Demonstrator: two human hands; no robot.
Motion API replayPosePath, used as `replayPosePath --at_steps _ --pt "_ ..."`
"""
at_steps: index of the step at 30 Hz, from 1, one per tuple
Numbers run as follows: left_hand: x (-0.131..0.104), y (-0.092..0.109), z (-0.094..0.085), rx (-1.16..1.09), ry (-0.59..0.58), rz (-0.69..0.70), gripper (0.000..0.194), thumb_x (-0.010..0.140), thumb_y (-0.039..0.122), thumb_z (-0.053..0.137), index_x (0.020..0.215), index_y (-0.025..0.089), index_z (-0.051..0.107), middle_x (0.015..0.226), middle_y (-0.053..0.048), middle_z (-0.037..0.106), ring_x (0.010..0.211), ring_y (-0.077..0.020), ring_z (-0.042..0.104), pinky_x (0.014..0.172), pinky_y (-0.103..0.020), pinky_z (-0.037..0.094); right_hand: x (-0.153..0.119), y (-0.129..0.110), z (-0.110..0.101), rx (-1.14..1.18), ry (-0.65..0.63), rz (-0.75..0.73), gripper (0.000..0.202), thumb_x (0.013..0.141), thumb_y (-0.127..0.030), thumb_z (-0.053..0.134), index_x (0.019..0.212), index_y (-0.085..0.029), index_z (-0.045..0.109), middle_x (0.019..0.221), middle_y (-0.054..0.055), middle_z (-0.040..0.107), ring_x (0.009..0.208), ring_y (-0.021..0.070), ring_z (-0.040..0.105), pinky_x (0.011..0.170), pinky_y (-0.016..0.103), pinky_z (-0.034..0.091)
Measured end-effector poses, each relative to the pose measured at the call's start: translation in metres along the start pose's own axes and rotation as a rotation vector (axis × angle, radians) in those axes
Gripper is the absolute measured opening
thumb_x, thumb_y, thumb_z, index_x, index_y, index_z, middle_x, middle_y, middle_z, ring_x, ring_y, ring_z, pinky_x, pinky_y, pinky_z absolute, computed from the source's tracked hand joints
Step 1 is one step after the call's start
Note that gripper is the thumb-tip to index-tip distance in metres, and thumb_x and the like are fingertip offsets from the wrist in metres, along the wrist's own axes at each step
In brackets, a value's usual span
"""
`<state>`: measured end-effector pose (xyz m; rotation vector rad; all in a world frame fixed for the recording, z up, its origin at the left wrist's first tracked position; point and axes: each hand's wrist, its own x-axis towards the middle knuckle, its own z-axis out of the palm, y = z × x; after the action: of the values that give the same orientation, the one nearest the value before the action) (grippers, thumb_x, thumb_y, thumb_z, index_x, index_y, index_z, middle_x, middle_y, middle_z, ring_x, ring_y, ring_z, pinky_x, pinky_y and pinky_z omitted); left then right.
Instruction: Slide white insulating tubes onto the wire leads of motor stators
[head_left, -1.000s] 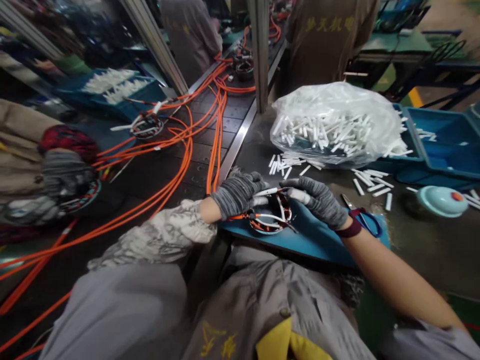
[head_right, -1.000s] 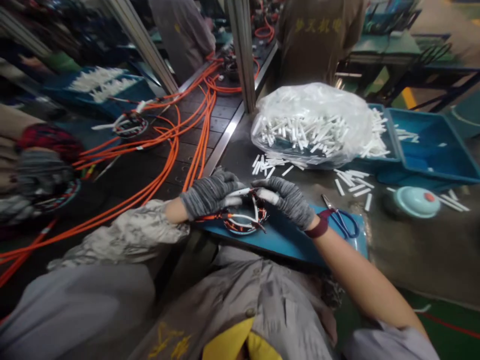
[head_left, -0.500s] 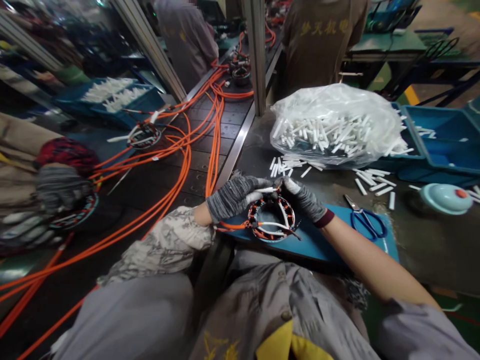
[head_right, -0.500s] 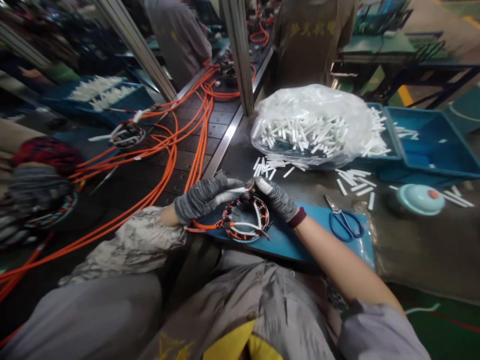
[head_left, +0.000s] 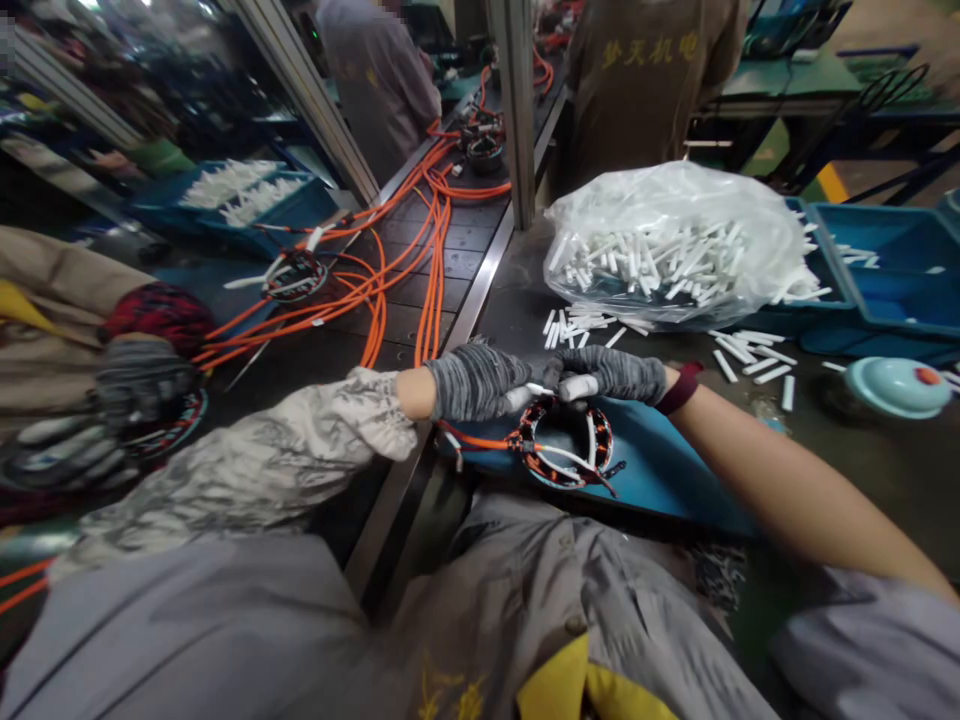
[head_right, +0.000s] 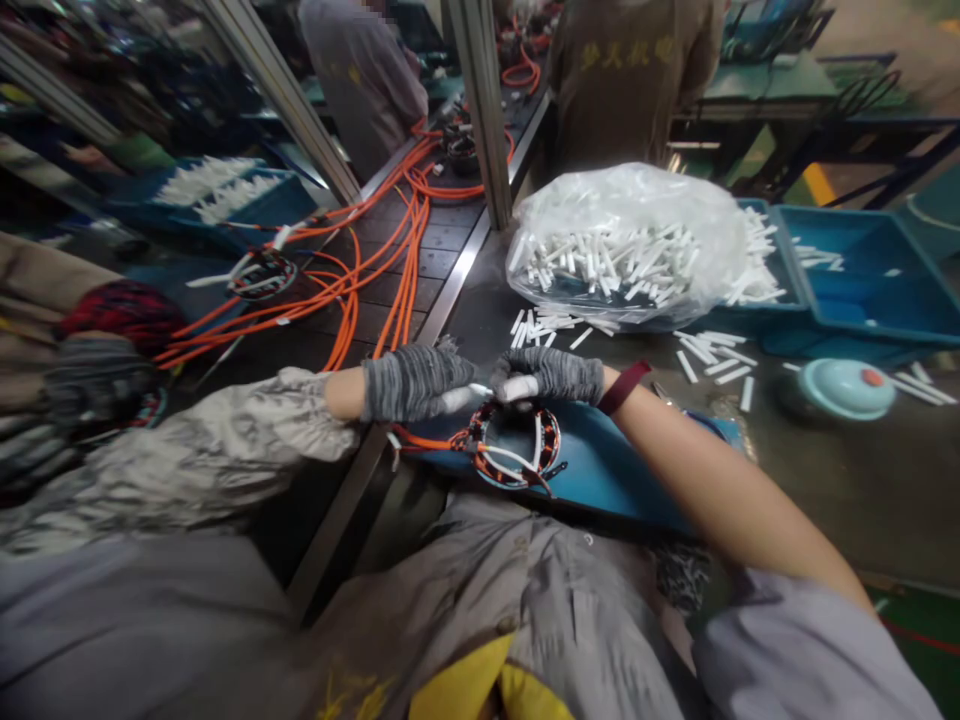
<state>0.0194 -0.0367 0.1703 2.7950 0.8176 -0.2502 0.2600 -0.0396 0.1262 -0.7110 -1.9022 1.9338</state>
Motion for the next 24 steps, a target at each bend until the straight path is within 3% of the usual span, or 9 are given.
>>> replayPosePath --at_steps 6,10,14,20,24 --pt "-0.014 0.003 0.002 -0.302 0.095 -0.098 0.035 0.103 0.032 0.047 0.12 0.016 0.073 0.117 -0.008 0.077 0.115 -0.0237 0.07 0.115 -0.042 0.045 -0.007 -0.006 0.0 -0.327 -0.003 0.023 0.039 0.09 -0.056 0.069 0.089 -0.017 0.074 0.079 0.002 0.07 0.071 0.0149 0.058 0.067 0.03 0.052" --pt "-0.013 0.01 0.011 -0.523 0.202 -0.111 0.04 0.1 0.035 0.051 0.132 0.02 0.07 0.126 -0.006 0.075 0.124 -0.0254 0.065 0.119 -0.042 0.042 -0.014 0.006 0.011 -0.269 0.208 -0.041 0.047 0.09 -0.062 0.065 0.089 -0.015 0.074 0.086 0.005 0.072 0.078 0.0168 0.062 0.075 0.034 0.055" --pt "-0.009 0.01 0.016 -0.602 0.239 -0.091 0.043 0.097 0.04 0.051 0.129 0.019 0.071 0.127 -0.008 0.074 0.128 -0.0267 0.062 0.119 -0.042 0.044 -0.014 0.017 0.019 -0.085 0.266 -0.024 0.054 0.086 -0.069 0.067 0.092 -0.016 0.075 0.093 0.006 0.075 0.083 0.0175 0.065 0.081 0.037 0.058" --pt "-0.006 0.016 0.0 -0.873 0.136 -0.139 0.038 0.094 0.043 0.049 0.103 0.014 0.073 0.092 -0.007 0.075 0.094 -0.0231 0.069 0.092 -0.038 0.058 -0.012 0.017 0.018 0.009 0.234 -0.039 0.049 0.081 -0.065 0.076 0.092 -0.017 0.077 0.092 0.005 0.076 0.086 0.0177 0.066 0.084 0.037 0.06" --pt "-0.003 0.017 -0.017 -0.736 0.079 -0.092 0.037 0.095 0.044 0.048 0.098 0.017 0.072 0.093 -0.006 0.075 0.095 -0.0213 0.068 0.094 -0.036 0.056 -0.012 0.009 0.016 -0.008 0.181 -0.021 0.044 0.08 -0.061 0.078 0.092 -0.018 0.078 0.093 0.004 0.076 0.09 0.019 0.067 0.087 0.038 0.059"
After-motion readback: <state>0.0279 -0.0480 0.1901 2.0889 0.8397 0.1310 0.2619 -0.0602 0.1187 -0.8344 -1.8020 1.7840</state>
